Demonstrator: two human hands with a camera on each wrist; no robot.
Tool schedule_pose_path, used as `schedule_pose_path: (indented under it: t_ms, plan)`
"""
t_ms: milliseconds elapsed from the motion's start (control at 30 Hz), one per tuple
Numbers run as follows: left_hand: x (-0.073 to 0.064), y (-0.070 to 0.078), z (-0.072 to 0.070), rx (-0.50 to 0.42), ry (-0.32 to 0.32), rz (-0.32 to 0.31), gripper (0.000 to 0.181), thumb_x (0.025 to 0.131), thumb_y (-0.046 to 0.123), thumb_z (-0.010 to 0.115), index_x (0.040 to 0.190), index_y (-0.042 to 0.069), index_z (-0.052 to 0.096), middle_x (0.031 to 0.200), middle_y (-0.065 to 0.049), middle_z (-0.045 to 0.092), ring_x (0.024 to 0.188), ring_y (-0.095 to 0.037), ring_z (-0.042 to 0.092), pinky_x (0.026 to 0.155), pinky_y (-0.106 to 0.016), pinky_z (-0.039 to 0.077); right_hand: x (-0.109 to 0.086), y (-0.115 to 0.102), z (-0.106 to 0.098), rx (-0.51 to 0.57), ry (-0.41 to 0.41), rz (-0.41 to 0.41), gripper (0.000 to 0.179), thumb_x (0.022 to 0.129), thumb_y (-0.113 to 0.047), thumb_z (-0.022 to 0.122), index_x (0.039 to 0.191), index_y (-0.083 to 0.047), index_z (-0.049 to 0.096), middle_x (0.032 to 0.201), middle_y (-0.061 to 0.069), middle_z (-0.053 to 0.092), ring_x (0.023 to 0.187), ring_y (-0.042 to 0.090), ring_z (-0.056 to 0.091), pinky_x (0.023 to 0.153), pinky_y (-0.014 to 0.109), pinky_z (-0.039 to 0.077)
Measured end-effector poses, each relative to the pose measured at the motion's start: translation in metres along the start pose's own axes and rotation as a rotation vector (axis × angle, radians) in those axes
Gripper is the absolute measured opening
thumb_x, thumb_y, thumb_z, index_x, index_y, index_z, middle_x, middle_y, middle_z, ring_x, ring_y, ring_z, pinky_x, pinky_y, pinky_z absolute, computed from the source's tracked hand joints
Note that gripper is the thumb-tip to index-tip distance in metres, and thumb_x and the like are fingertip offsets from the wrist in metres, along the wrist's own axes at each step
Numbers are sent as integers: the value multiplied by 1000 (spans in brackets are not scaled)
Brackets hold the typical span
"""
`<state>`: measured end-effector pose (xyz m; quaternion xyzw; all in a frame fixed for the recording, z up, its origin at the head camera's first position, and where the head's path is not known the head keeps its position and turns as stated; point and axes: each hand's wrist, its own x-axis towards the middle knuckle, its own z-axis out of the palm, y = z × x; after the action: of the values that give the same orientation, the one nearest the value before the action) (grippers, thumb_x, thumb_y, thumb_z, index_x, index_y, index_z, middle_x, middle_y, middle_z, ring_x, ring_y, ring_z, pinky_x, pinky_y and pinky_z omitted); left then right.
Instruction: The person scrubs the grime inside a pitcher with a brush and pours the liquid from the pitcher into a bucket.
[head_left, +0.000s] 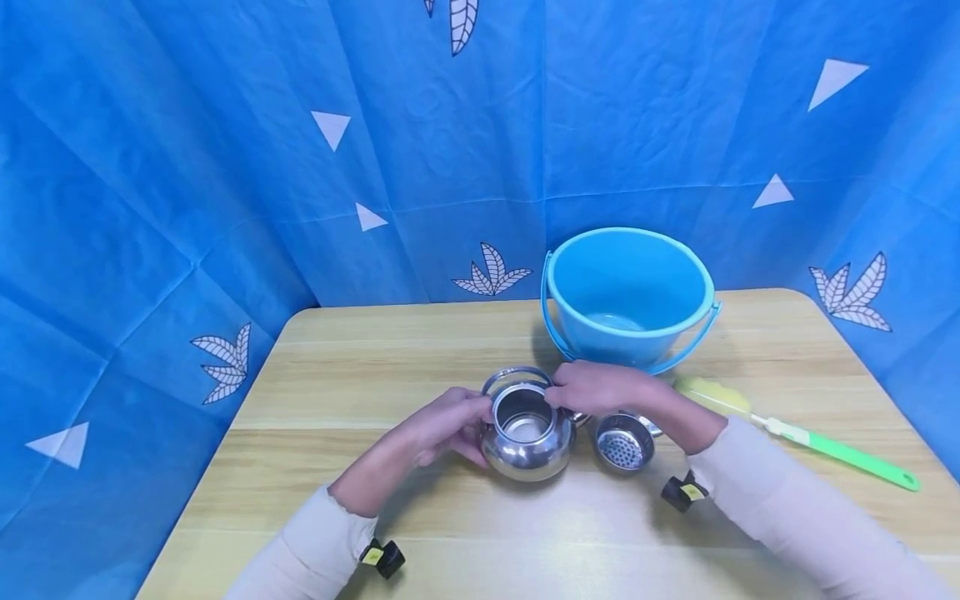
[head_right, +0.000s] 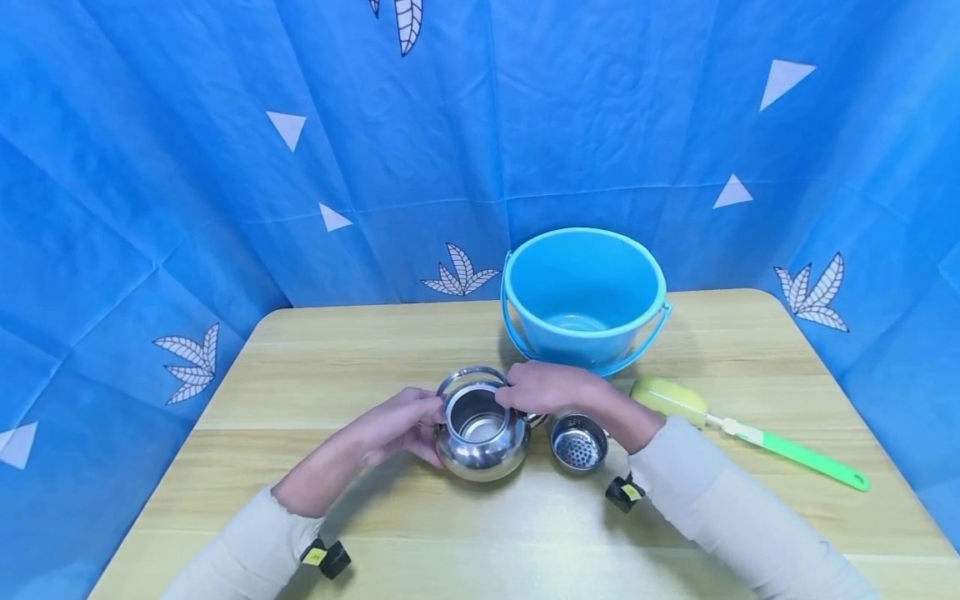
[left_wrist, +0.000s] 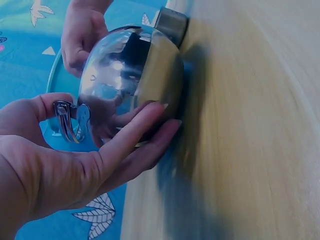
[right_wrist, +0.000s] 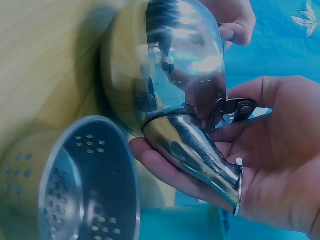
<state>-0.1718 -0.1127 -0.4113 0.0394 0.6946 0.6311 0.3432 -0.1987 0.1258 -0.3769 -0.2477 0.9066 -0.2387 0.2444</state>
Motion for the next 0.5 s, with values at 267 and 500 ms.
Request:
schedule_pose_path:
  t_ms: [267, 500]
  plan:
    - [-9, 17, 0, -8, -22, 43, 40, 74, 17, 53, 101, -13, 52, 94, -23, 58, 75, -36, 60, 63, -50, 47, -8, -9, -17, 72, 2, -9, 27, 83, -28, 47, 63, -13, 55, 56, -3, 46, 49, 11, 39, 47, 28, 34]
    - [-18, 36, -3, 39, -30, 86, 35, 76, 16, 52, 100, -9, 55, 97, -26, 56, 75, -39, 60, 63, -50, 48, -15, -21, -32, 92, 10, 4, 25, 83, -28, 49, 66, -13, 57, 58, -3, 44, 52, 13, 38, 49, 29, 33]
